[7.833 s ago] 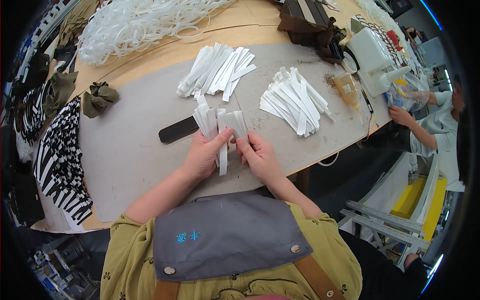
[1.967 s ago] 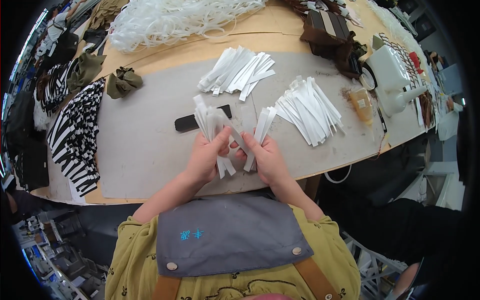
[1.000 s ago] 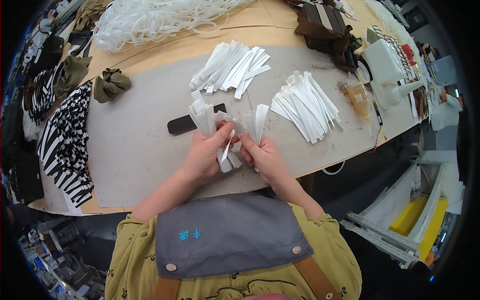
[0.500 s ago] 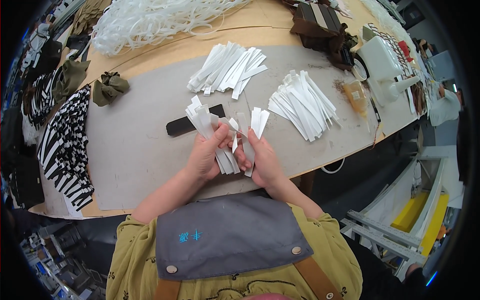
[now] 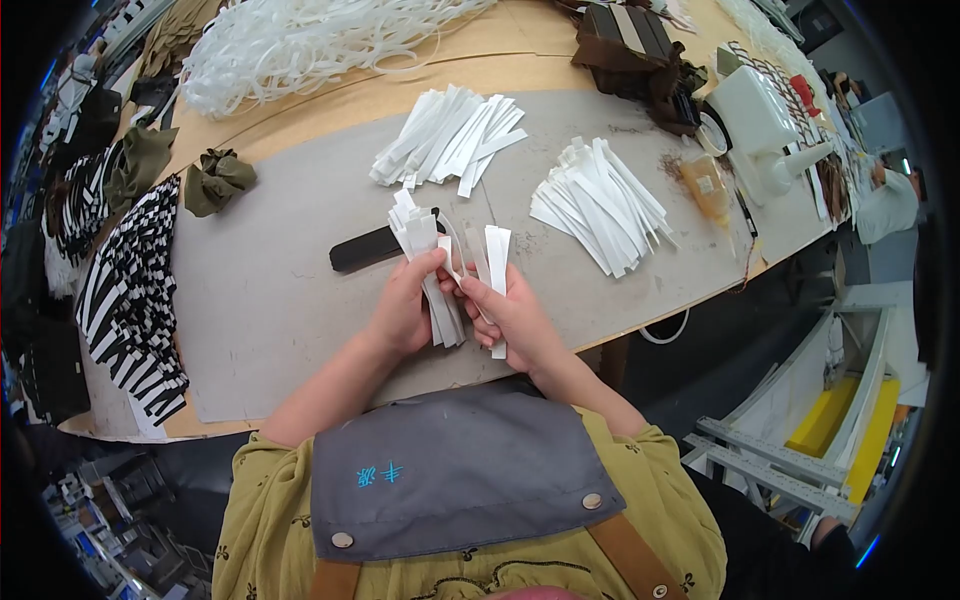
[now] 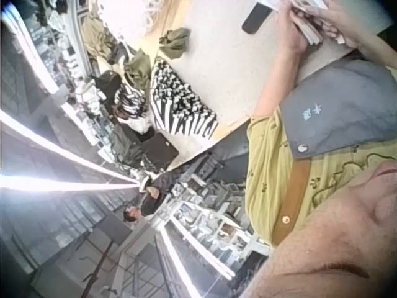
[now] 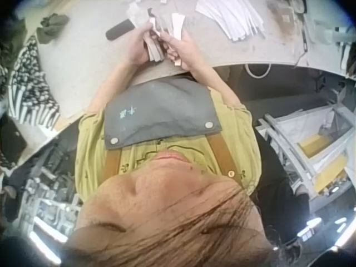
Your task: The recorder gathers bundles of white fabric strips from a box and organizes them onto a workbench for processing.
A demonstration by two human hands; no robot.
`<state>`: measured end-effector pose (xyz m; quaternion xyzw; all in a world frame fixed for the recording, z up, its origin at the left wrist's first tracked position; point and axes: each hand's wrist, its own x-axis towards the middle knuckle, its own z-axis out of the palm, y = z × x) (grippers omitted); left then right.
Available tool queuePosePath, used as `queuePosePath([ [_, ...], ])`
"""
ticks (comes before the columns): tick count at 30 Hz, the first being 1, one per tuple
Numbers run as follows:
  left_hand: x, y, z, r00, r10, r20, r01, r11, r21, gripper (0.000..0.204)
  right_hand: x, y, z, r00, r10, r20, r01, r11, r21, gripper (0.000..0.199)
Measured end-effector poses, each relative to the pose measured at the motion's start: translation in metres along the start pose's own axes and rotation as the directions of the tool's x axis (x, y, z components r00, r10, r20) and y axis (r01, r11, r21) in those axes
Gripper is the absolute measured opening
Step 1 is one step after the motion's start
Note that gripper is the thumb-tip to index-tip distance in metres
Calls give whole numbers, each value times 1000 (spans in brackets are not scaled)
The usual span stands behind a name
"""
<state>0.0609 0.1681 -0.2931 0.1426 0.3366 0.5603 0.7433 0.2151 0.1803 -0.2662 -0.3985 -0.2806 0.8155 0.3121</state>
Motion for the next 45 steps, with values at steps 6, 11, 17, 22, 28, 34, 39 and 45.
queuePosePath([
  [6,-6,5,7,987,-11,163,20,998,-55,14,3,1,-6,998,36,46,-36,999,9,21],
  [11,-3,-2,4,986,92,137,-76,990,-121,13,1,5,-5,1000,-4,-30,8,991,130,19],
  [17,-8,8,11,991,134,-22,-136,983,-120,22,-2,2,-4,986,-98,-135,97,995,-17,19],
  [22,-10,8,14,999,0,-38,-3,996,-91,25,-7,2,-7,997,-66,-28,58,973,-223,21],
  [28,-12,11,16,998,31,-57,-25,994,105,20,-6,4,-10,997,-49,-52,31,949,-314,22],
  [34,-8,5,9,997,43,-66,-43,999,-5,16,-12,-7,-9,996,14,-92,-32,979,-200,24],
  [39,-10,11,17,976,83,-200,-90,996,-24,17,-14,-10,-16,998,-49,-38,45,993,-105,30],
  [45,-15,4,16,997,-68,-36,72,989,131,17,-13,-6,-14,999,-33,39,41,976,-213,34],
])
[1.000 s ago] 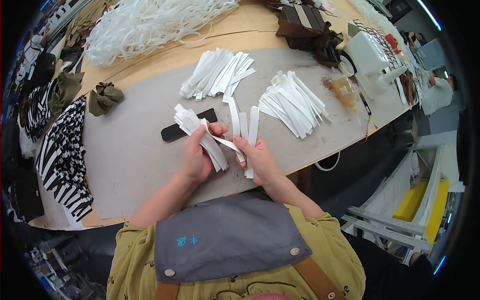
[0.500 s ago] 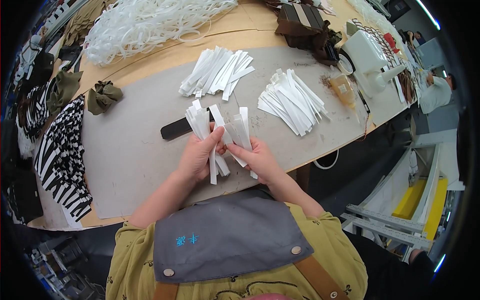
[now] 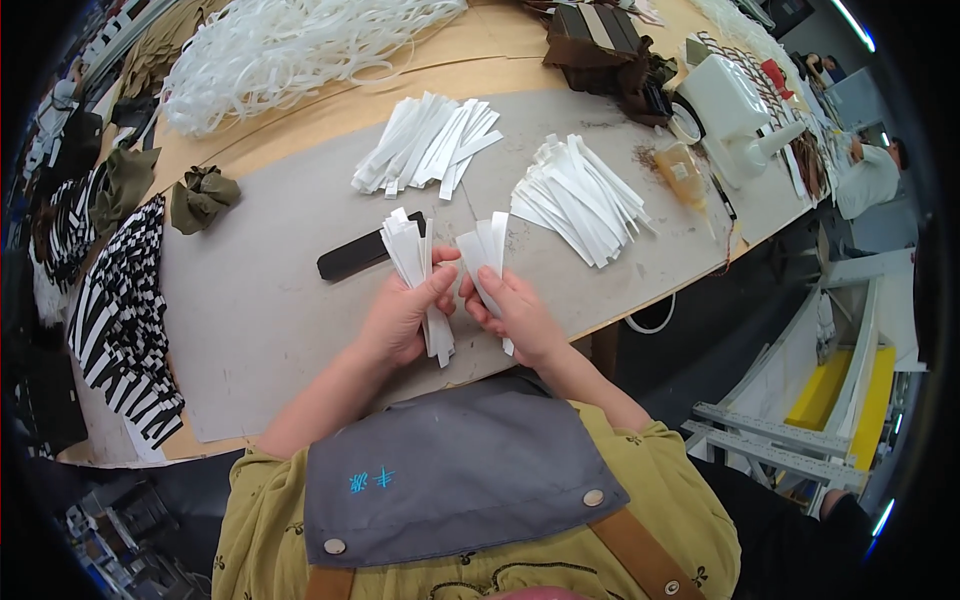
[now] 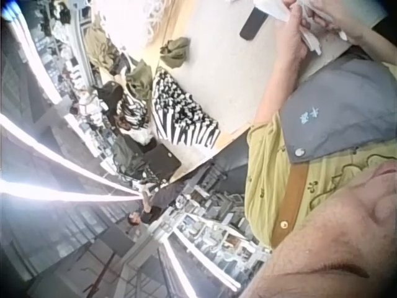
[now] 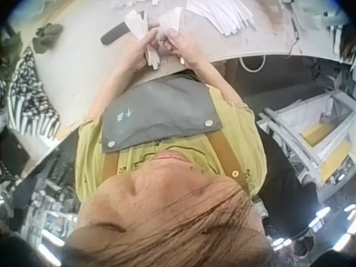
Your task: The recorder gathers bundles of white fabric strips from a box and organizes them onto a workbench for processing.
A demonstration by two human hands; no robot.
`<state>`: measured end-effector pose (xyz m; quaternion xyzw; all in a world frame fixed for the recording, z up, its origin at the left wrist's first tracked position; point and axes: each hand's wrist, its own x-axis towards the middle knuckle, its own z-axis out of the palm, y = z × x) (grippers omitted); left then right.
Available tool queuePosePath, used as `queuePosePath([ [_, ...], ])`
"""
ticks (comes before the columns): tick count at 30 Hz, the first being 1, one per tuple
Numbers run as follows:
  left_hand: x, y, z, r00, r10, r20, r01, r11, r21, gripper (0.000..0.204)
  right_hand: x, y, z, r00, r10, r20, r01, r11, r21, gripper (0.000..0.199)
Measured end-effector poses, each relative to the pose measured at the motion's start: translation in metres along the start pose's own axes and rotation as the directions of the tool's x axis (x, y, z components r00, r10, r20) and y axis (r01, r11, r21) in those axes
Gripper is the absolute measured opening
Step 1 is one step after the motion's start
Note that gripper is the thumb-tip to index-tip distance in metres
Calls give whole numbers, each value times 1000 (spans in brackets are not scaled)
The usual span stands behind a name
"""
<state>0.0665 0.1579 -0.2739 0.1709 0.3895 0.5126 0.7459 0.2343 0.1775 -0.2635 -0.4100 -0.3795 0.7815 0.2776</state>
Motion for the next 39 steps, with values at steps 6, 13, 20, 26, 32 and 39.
queuePosePath([
  [6,1,-3,-3,998,56,16,-57,998,36,14,2,3,8,999,6,36,-6,1000,-20,35],
  [13,3,-5,-11,995,101,8,-101,994,44,15,5,6,8,998,-60,-21,60,998,-11,32],
  [20,-3,3,0,996,51,72,-63,983,172,18,7,11,6,997,-73,-9,72,991,-109,29],
  [26,5,0,-9,979,170,-114,-170,985,9,18,13,14,5,961,-230,-154,198,960,-199,29],
  [32,-1,12,0,996,93,-15,-94,987,-132,16,3,-1,1,966,-232,-116,152,870,-469,34],
  [39,-6,5,2,996,60,71,-55,996,-71,25,7,13,-2,954,-299,22,272,832,-483,39],
])
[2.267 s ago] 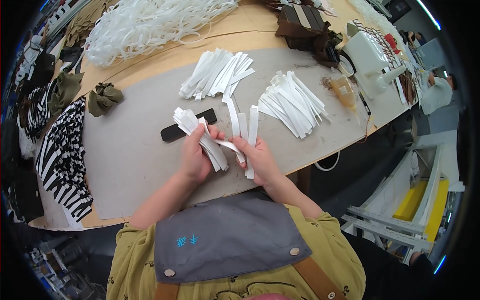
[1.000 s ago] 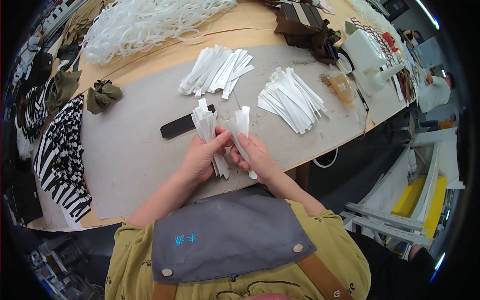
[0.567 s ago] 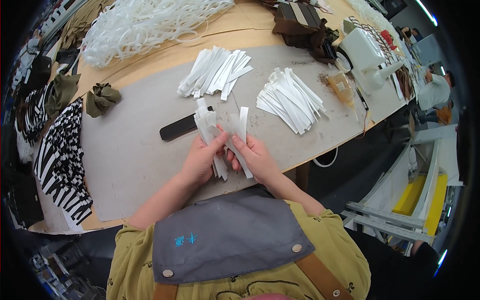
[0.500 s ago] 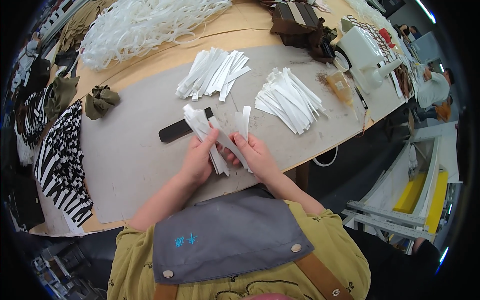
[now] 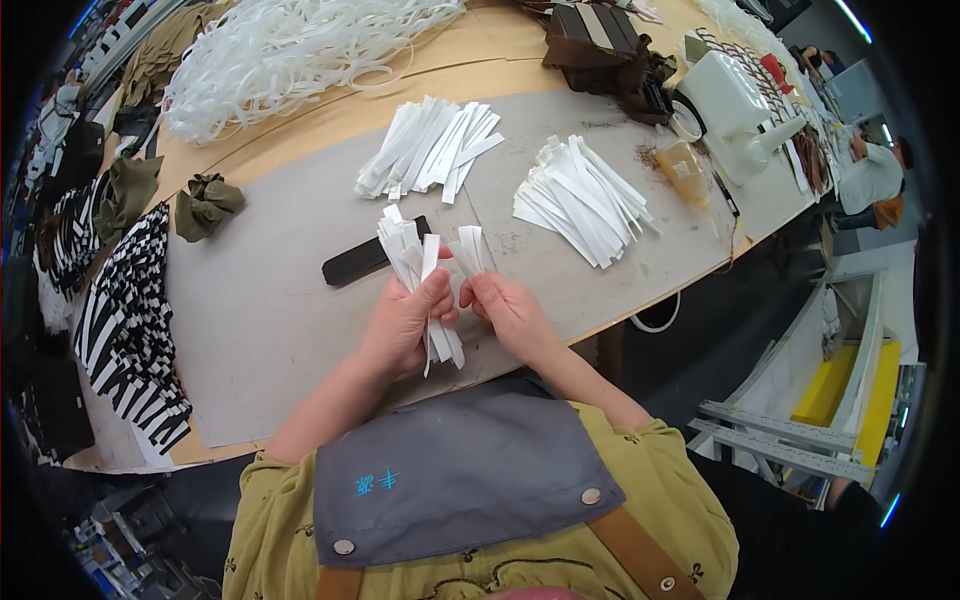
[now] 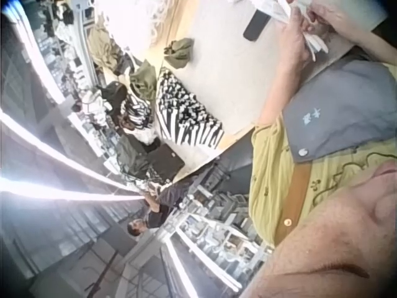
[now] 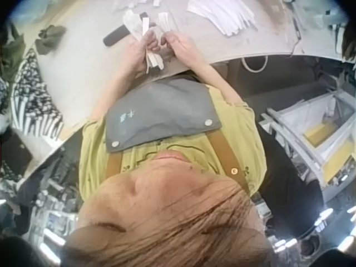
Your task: The recorder gathers bundles of white fabric strips from a box and organizes them onto a workbench for processing.
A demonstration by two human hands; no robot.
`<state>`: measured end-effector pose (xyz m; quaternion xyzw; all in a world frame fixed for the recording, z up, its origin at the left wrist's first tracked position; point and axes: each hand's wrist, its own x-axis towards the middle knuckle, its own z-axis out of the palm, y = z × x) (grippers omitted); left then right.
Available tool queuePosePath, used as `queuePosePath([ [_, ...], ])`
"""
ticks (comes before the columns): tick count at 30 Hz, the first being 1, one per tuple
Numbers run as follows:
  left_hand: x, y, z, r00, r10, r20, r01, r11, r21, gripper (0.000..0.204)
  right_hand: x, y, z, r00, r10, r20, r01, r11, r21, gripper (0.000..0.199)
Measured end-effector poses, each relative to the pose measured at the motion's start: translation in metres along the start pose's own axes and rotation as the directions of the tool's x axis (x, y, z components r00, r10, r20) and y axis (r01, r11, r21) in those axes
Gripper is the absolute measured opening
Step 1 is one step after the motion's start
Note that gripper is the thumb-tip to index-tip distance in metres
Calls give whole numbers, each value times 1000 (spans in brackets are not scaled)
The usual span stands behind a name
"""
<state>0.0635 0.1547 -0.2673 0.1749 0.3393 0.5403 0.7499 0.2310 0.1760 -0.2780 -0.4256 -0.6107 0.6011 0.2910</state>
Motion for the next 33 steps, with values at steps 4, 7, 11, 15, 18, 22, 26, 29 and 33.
queuePosePath([
  [4,0,0,0,997,22,-75,-9,986,168,21,1,5,4,998,-14,-53,16,999,41,41],
  [7,0,-3,-4,997,64,-38,-55,977,204,16,1,4,5,998,1,-56,1,999,32,41],
  [11,4,-5,-3,980,127,-154,-110,987,118,17,-1,-8,4,993,104,-60,-101,993,55,40],
  [15,4,10,11,958,168,-232,-169,985,17,20,0,-5,0,995,62,-78,-61,998,8,35],
  [18,6,3,-6,994,103,-41,-107,990,-93,19,0,-6,2,999,1,-50,-4,999,-47,32],
  [22,6,1,-8,1000,-2,8,4,986,-168,19,0,-6,4,999,-41,-33,41,999,-28,32],
  [26,5,-3,-11,998,37,-42,-33,994,105,17,-1,-10,4,999,3,-37,-4,1000,-22,29],
  [29,6,-2,-12,989,105,-108,-90,987,137,17,0,-6,4,996,55,-64,-52,997,57,28],
  [33,7,8,5,968,186,-170,-180,983,47,17,4,-3,3,949,-245,-197,209,960,-187,25],
])
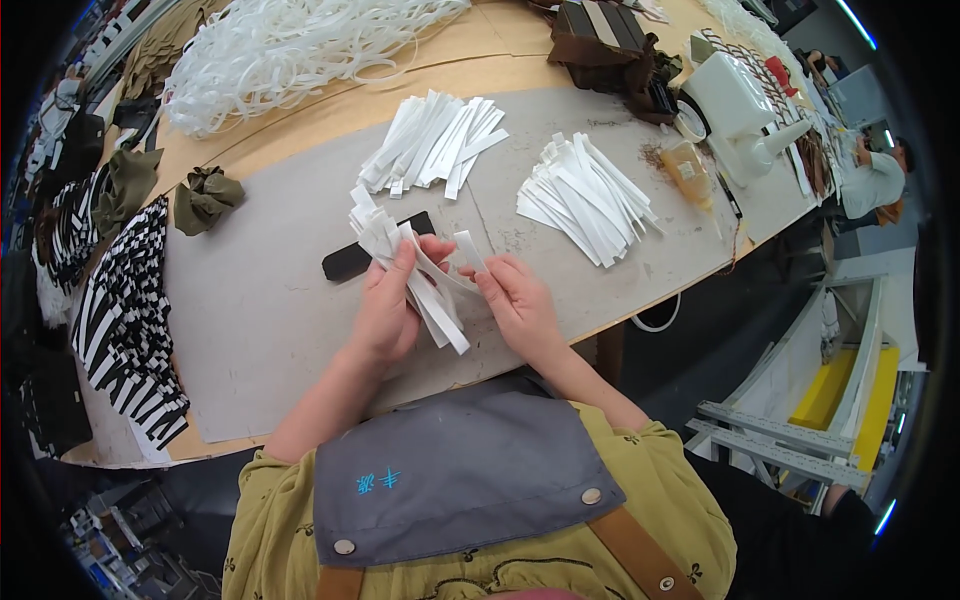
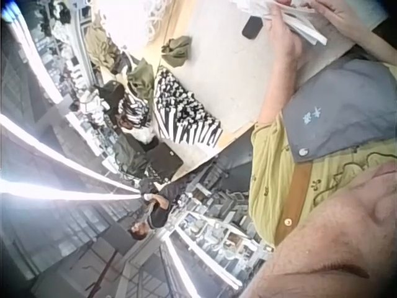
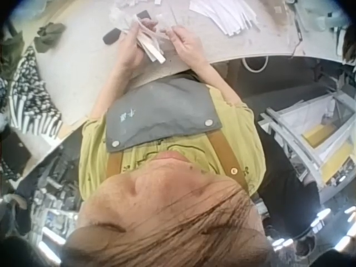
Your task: The recorder gathers bundles of white fabric strips from a box and organizes them onto a workbench for processing.
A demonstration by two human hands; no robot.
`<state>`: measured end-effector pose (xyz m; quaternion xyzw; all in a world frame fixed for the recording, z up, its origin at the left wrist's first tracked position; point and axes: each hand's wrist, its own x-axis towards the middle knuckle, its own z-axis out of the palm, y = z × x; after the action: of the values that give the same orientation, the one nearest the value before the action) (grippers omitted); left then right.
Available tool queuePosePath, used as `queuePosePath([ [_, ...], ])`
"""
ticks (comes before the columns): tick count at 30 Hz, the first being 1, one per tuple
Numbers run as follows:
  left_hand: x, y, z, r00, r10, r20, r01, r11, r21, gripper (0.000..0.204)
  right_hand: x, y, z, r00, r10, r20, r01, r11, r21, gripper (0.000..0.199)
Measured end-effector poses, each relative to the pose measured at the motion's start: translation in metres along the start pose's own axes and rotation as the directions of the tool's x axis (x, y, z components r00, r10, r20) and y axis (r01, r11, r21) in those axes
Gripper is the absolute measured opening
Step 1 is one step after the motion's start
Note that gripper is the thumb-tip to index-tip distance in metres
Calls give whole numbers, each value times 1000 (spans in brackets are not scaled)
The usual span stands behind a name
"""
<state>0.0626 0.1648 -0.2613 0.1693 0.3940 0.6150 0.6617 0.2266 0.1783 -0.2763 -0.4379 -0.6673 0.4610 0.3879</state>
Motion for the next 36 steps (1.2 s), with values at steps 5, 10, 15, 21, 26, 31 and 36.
queuePosePath([
  [5,1,1,-13,971,-143,191,177,969,-171,16,-3,-6,-4,993,-87,-76,76,988,-138,15],
  [10,0,-1,-11,945,-277,171,301,944,-136,21,-8,-1,-3,991,-93,-96,83,992,-98,12],
  [15,-5,-5,-7,943,-276,188,275,961,32,27,-13,-4,-1,1000,14,-17,-15,999,-41,23],
  [21,-8,-4,-6,953,-249,170,227,964,141,27,-20,-12,3,984,165,70,-173,977,126,30],
  [26,-8,-5,-8,939,-297,174,249,935,251,25,-21,-9,7,975,192,108,-207,966,152,33],
  [31,-7,-6,-6,950,-268,159,213,930,299,19,-17,-3,6,986,105,133,-120,987,104,33],
  [36,-2,-6,-8,987,-161,0,159,979,128,19,-22,2,3,988,137,73,-141,988,57,28],
])
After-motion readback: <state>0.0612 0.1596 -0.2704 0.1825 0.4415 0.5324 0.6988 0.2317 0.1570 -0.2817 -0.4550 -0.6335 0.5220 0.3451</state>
